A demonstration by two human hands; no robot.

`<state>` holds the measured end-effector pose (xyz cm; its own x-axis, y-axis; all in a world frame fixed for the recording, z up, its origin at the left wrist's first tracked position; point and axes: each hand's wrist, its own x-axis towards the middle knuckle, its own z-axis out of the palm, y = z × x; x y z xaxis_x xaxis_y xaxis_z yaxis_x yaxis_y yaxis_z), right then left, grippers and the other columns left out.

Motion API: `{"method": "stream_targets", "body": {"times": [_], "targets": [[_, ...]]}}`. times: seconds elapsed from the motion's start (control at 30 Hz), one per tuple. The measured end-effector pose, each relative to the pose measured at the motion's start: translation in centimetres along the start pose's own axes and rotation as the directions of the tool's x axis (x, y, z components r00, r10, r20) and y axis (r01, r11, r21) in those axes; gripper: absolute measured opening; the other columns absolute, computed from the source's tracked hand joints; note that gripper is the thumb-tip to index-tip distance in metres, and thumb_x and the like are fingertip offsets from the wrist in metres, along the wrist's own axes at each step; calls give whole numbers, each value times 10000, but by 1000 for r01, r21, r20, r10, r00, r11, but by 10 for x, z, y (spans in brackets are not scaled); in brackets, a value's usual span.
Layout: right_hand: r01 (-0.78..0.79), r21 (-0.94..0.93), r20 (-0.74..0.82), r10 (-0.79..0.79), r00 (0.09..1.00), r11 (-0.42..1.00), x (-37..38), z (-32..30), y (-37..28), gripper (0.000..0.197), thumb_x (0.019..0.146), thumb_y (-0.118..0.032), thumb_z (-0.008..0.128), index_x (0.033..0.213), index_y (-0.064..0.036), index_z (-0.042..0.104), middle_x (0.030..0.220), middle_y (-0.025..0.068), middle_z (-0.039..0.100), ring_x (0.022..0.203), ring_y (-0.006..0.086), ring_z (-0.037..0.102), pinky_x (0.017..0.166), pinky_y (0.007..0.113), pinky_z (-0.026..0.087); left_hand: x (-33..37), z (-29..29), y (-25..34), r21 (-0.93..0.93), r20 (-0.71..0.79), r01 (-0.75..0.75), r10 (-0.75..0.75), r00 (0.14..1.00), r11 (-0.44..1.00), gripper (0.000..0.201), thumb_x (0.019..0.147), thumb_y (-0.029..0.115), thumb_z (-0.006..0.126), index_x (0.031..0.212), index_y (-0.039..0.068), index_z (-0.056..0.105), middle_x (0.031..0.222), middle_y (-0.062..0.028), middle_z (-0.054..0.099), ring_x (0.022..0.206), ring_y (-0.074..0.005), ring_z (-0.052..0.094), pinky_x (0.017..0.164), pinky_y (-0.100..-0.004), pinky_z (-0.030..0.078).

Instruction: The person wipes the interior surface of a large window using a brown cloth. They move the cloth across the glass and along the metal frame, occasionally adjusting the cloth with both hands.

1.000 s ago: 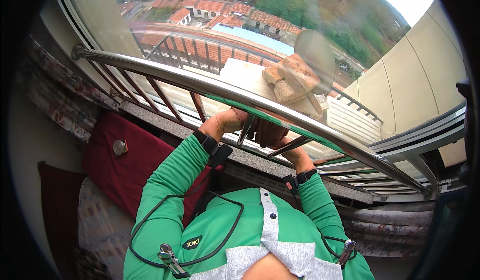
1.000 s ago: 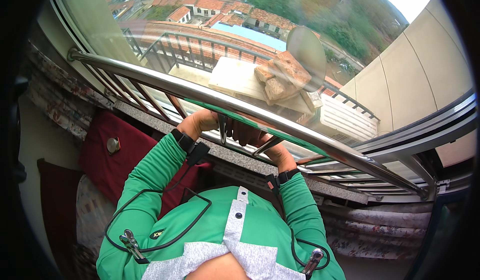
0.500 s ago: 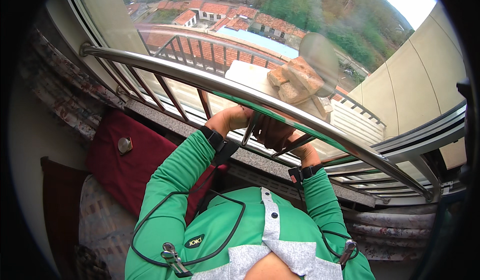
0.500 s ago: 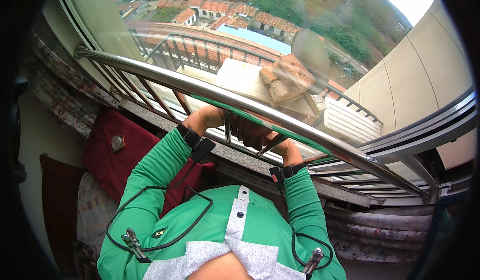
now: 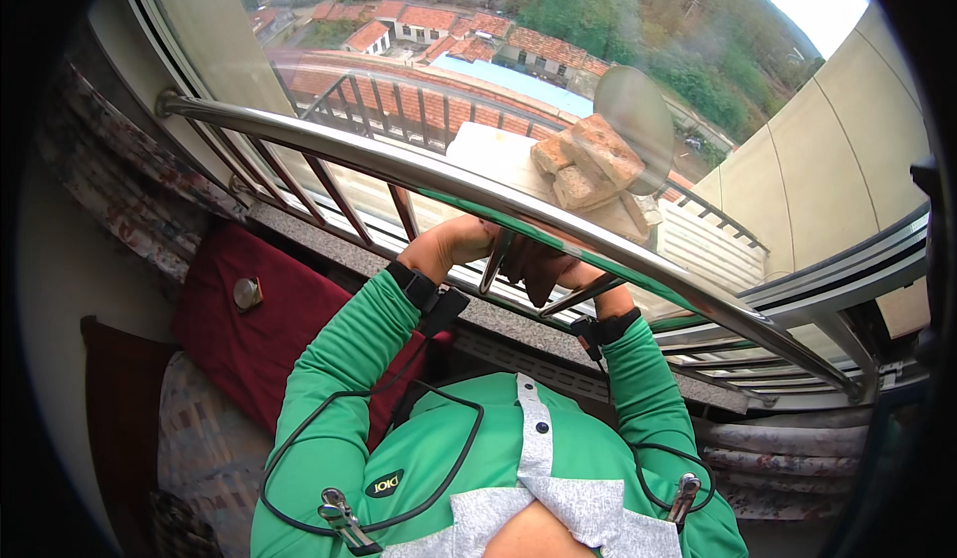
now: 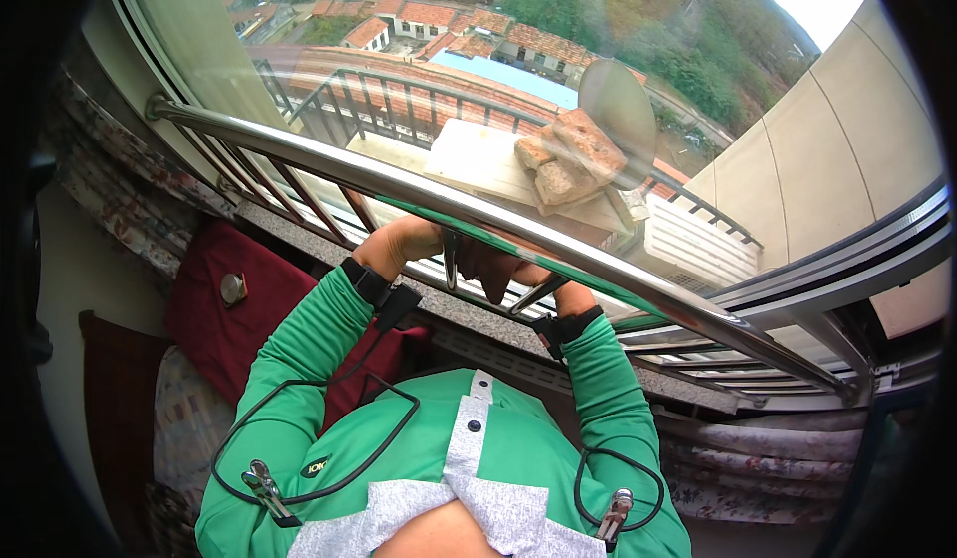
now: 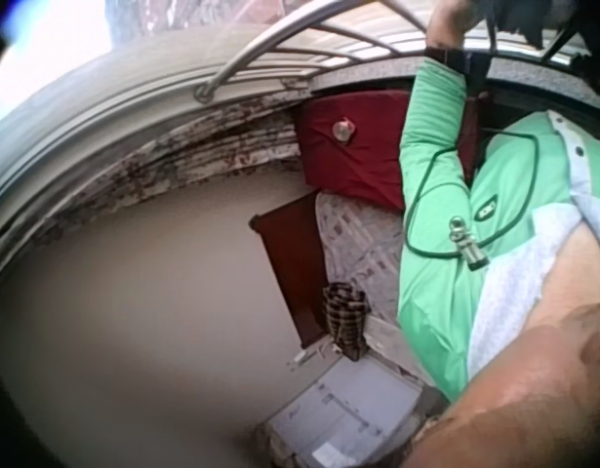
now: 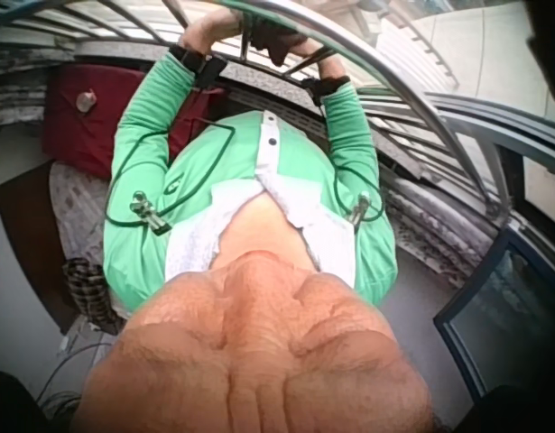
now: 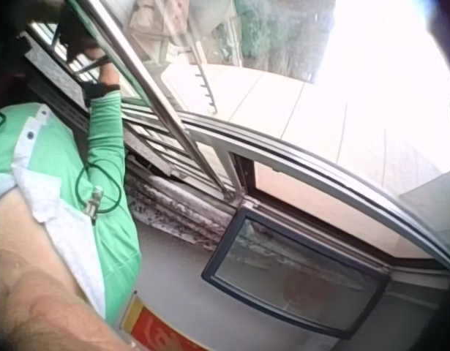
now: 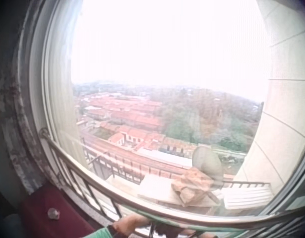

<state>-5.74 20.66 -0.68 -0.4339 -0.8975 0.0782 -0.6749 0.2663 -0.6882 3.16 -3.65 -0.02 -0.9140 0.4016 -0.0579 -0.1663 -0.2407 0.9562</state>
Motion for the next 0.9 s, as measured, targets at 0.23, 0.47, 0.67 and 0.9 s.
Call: {"method": "stream_targets", "body": {"times": [0.23,0.47,0.67,0.9], "targets": [[-133,667,-56,227,972,733,-13,7,29,502,951,-301,704,1355,-20,605,1366,146,629,1228,256,599,1069,391,491,-45,19,25,388,-154,-73,143,978,919,237,1029,133,614,1230,34,692,1143,-61,721,1059,-160,677,900,-328,557],[135,496,-378,73,923,858,-44,-14,-24,445,976,-289,699,1288,20,629,1290,159,665,1141,220,646,1012,385,539,-78,16,12,225,-284,3,62,957,974,433,1118,284,479,1383,-42,581,1273,-139,690,1195,-213,661,1041,-355,520],[531,656,-653,52,755,536,-46,-48,-69,385,995,-278,700,1214,36,651,1229,156,687,1062,181,680,944,360,581,-81,52,38,484,-227,-176,318,921,857,461,1066,318,604,1390,-9,573,1266,-122,693,1182,-206,640,1024,-342,505],[8,899,-192,376,907,438,-58,11,-16,360,1074,-326,565,1259,-26,638,1008,101,708,841,161,682,704,303,587,-63,71,40,723,-347,-68,446,825,687,300,1014,279,668,1064,-17,662,946,-166,665,892,-336,660,810,-394,520]]}}
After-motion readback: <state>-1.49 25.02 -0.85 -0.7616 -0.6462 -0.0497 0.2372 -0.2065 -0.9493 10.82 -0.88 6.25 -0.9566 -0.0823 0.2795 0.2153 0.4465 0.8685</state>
